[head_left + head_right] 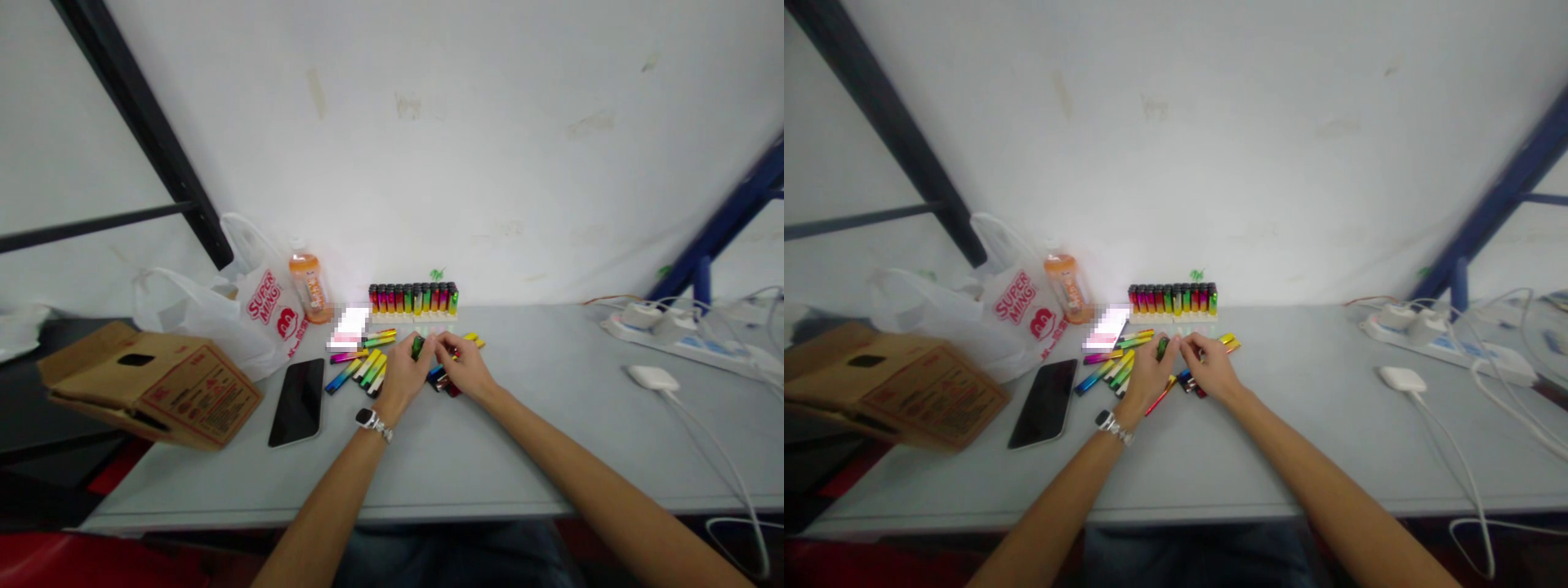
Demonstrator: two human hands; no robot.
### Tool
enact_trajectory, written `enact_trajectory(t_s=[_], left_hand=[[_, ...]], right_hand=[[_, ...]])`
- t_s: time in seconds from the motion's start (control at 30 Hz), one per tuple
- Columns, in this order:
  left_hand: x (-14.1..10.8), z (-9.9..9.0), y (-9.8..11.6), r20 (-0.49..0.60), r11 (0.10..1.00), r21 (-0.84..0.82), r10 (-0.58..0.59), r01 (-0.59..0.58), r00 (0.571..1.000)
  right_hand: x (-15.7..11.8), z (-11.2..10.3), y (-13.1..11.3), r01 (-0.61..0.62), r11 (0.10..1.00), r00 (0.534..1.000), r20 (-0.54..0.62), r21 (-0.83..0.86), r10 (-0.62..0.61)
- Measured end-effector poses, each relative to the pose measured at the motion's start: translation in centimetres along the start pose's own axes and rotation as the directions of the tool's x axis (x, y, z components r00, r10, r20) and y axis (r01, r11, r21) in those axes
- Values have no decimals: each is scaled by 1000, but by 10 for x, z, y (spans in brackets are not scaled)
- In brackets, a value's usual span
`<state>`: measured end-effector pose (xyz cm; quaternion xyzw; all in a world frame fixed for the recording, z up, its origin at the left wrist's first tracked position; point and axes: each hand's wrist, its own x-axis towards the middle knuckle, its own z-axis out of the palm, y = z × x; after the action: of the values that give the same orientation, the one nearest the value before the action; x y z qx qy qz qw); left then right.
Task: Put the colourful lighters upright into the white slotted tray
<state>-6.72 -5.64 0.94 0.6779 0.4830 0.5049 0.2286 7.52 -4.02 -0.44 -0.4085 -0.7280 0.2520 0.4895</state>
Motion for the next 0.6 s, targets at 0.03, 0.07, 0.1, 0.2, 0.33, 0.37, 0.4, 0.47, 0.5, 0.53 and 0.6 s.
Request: enact_trajectory(t_s=[0.03,0.07,0.1,0.2,0.33,0.37,0.4,0.47,0.5,0.53,0.6], left_hand=[[0,0,0,-3,1000,6,8,-7,1000],[0,0,-1,-5,1000,13,11,-11,1000],[0,0,-1,-5,1000,21,10,-10,1000],[1,0,-3,-2,999,48,1,-1,1000],[0,-1,-3,10,996,88,6,-7,1000],[1,-1,-3,12,996,92,4,-5,1000],[1,-1,-3,11,995,95,0,-1,1000],[0,-1,-1,0,993,114,-12,12,1000],[0,-1,0,-7,991,133,-17,18,1000],[0,-2,1,-14,987,158,-23,25,1000],[-2,-4,3,-16,979,201,-28,31,999]], right_hand=[[0,0,0,-1,1000,1000,1,-2,1],[0,0,0,0,1000,1000,2,-3,0],[0,0,0,1,1000,1000,3,-3,-1],[0,1,-1,-4,1000,1000,9,0,4],[1,0,-3,-13,1000,1000,18,13,13],[1,0,-4,-15,1000,1000,19,14,14],[1,0,-4,-17,1000,1000,22,14,16],[0,0,-4,-24,1000,999,27,15,24],[0,0,-4,-30,999,999,29,18,29],[0,0,-4,-36,999,999,29,25,35],[0,1,-5,-60,996,998,32,60,58]])
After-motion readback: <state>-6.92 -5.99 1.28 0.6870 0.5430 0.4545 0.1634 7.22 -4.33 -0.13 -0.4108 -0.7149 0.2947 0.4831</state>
